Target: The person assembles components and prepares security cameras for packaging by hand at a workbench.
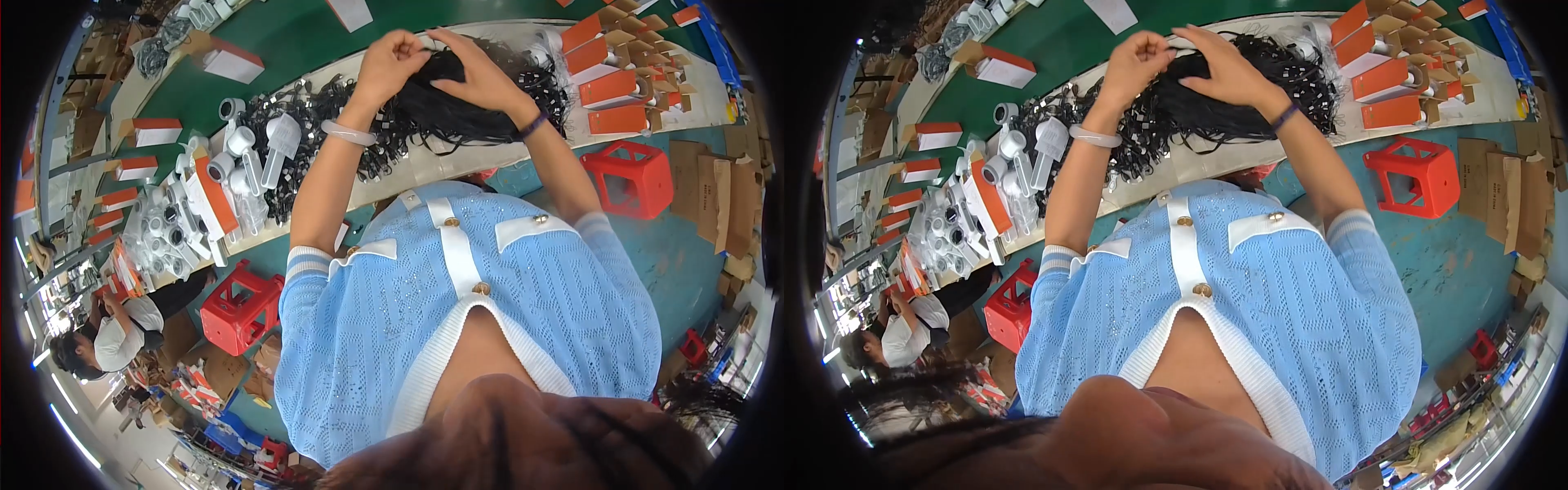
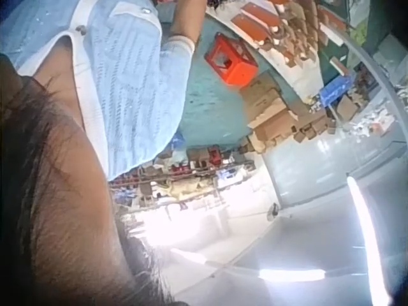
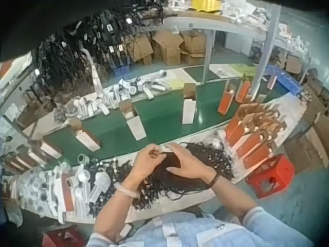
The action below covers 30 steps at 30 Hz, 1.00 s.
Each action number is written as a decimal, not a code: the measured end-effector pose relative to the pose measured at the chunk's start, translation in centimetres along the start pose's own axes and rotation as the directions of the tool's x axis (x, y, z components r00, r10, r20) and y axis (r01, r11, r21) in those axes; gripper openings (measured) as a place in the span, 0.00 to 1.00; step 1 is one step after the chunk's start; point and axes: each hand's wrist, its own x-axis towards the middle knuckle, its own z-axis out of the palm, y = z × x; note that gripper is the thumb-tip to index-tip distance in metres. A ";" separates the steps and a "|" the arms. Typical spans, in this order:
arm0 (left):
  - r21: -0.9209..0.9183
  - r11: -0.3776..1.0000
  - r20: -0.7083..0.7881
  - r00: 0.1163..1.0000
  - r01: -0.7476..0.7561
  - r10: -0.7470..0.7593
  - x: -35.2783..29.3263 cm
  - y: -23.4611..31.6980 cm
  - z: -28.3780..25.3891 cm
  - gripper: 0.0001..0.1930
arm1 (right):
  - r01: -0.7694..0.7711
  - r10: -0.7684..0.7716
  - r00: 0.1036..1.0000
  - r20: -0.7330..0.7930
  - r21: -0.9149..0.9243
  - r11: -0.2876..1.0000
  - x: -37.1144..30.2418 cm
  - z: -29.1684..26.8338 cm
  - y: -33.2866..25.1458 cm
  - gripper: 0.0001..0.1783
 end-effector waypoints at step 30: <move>0.016 0.999 -0.100 0.995 0.032 -0.030 -3.9 14.2 -3.1 0.09 | 0.016 -0.017 0.999 0.049 0.017 1.000 7.0 -8.5 -6.3 0.25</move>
